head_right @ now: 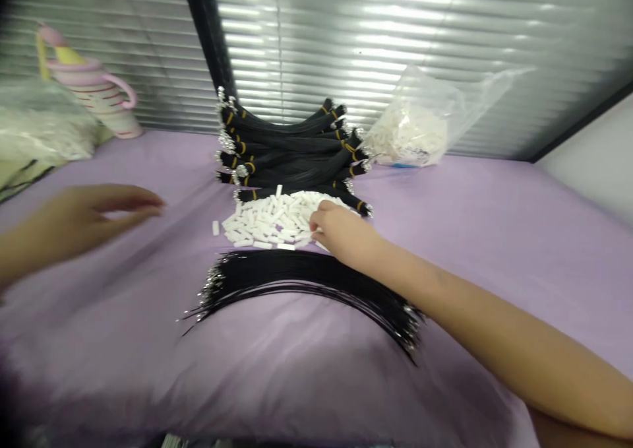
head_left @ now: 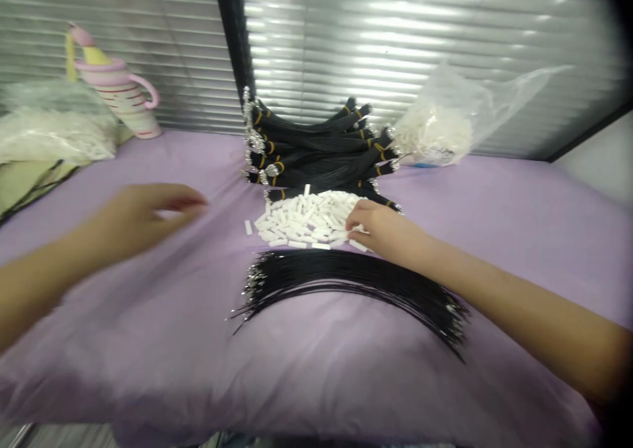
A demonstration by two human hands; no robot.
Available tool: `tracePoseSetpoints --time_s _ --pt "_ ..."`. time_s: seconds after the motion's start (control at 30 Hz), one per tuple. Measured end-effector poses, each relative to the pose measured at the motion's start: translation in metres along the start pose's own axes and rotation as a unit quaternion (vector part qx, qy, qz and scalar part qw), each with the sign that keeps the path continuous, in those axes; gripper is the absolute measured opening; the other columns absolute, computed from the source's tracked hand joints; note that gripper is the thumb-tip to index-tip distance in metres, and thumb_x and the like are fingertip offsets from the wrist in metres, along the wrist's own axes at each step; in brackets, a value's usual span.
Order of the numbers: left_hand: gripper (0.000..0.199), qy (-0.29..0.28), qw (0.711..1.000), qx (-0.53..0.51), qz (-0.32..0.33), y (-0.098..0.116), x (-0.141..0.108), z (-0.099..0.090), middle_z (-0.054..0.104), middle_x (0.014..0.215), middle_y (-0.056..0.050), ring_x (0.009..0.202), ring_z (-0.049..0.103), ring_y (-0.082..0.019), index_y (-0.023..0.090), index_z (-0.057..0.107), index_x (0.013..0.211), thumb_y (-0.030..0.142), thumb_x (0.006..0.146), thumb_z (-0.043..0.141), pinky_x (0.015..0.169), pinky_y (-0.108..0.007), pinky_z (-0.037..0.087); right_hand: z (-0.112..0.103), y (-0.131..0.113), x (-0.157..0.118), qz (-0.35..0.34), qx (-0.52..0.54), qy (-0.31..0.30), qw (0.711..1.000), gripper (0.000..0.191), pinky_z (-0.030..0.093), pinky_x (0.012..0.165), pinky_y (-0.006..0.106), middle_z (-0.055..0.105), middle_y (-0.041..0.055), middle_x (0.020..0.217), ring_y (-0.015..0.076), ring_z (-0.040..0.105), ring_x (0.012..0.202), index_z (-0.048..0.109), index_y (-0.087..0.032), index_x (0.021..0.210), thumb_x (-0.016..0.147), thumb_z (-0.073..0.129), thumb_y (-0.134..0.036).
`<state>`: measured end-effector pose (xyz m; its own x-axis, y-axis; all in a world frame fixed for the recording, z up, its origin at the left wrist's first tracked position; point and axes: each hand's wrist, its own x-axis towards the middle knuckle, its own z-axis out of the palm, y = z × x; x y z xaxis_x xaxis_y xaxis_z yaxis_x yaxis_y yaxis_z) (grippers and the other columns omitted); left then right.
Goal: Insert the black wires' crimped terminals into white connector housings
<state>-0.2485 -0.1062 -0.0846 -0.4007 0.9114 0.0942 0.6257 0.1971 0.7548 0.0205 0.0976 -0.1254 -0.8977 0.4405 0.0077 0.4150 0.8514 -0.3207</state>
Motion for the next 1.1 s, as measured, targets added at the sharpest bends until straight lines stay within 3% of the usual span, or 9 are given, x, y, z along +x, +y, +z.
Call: tracePoseSetpoints --time_s 0.1,0.2,0.4,0.53,0.6,0.73,0.8,0.9,1.1 --pt "0.029 -0.139 0.982 0.073 0.100 0.011 0.002 0.049 0.066 0.097 -0.005 0.081 0.060 -0.016 0.017 0.064 0.104 0.034 0.081 0.060 0.072 -0.025 0.046 -0.004 -0.010 0.000 0.004 0.037 0.049 0.998 0.012 0.039 0.074 0.031 0.054 0.0091 0.095 0.0160 0.051 0.078 0.061 -0.013 0.086 0.084 0.053 -0.021" --pt "0.040 -0.144 0.977 -0.090 0.126 0.022 0.014 0.100 0.060 0.113 -0.012 0.083 0.062 -0.016 0.013 0.056 0.117 0.029 0.080 0.060 0.070 -0.027 0.049 0.002 -0.028 -0.003 0.017 0.237 0.046 0.970 0.014 0.040 0.071 0.028 0.054 0.0050 0.088 0.0135 0.050 0.076 0.060 -0.016 0.088 0.084 0.054 -0.028" --pt "0.027 -0.121 0.918 -0.378 0.031 0.016 0.020 0.132 0.067 0.092 -0.006 0.075 0.058 -0.012 0.012 0.068 0.098 0.028 0.077 0.066 0.072 -0.026 0.048 0.023 -0.052 0.008 0.176 0.697 -0.036 0.695 0.015 0.041 0.065 0.021 0.054 0.0013 0.077 0.0078 0.050 0.070 0.059 -0.014 0.081 0.077 0.066 -0.028" --pt "0.031 -0.066 0.905 -0.418 -0.043 0.006 0.016 0.129 0.066 0.091 -0.005 0.079 0.058 -0.013 0.013 0.068 0.095 0.032 0.071 0.072 0.074 -0.027 0.046 0.033 -0.053 0.023 0.211 0.749 -0.097 0.621 0.017 0.041 0.062 0.019 0.051 0.0001 0.077 0.0059 0.048 0.068 0.058 -0.013 0.085 0.075 0.069 -0.022" --pt "0.025 -0.068 0.896 -0.434 -0.061 0.004 0.014 0.125 0.064 0.084 -0.003 0.075 0.057 -0.011 0.013 0.066 0.089 0.031 0.072 0.070 0.072 -0.026 0.045 0.037 -0.055 0.028 0.190 0.722 -0.106 0.657 0.018 0.040 0.062 0.020 0.051 0.0000 0.079 0.0059 0.048 0.067 0.056 -0.014 0.088 0.079 0.065 -0.026" --pt "0.014 -0.041 0.882 -0.466 -0.054 -0.001 0.011 0.113 0.059 0.083 -0.002 0.075 0.055 -0.010 0.014 0.061 0.085 0.027 0.079 0.063 0.072 -0.026 0.044 0.042 -0.065 0.028 0.038 0.437 -0.058 0.897 0.009 0.039 0.064 0.024 0.052 -0.0001 0.077 0.0080 0.047 0.066 0.054 -0.015 0.087 0.084 0.056 -0.023" --pt "0.012 -0.021 0.880 -0.472 -0.050 -0.005 0.014 0.105 0.058 0.080 -0.002 0.072 0.053 -0.009 0.014 0.060 0.082 0.025 0.079 0.062 0.070 -0.024 0.044 0.045 -0.071 0.025 -0.066 0.271 -0.055 0.959 0.005 0.039 0.069 0.025 0.054 0.0018 0.083 0.0097 0.049 0.072 0.058 -0.015 0.086 0.083 0.056 -0.019" --pt "0.009 0.017 0.880 -0.473 -0.031 -0.014 0.026 0.098 0.056 0.076 -0.001 0.068 0.051 -0.009 0.015 0.060 0.077 0.023 0.077 0.064 0.064 -0.022 0.043 0.049 -0.079 0.026 -0.132 0.160 -0.078 0.975 0.006 0.040 0.074 0.026 0.055 0.0045 0.088 0.0125 0.051 0.081 0.062 -0.015 0.085 0.082 0.056 -0.016" --pt "0.010 0.029 0.878 -0.476 -0.050 -0.024 0.039 0.098 0.055 0.072 -0.001 0.066 0.051 -0.009 0.015 0.059 0.075 0.023 0.077 0.064 0.063 -0.023 0.044 0.045 -0.085 0.038 -0.096 0.181 -0.113 0.972 0.006 0.038 0.070 0.025 0.055 0.0023 0.082 0.0115 0.049 0.076 0.058 -0.015 0.077 0.082 0.055 -0.015"
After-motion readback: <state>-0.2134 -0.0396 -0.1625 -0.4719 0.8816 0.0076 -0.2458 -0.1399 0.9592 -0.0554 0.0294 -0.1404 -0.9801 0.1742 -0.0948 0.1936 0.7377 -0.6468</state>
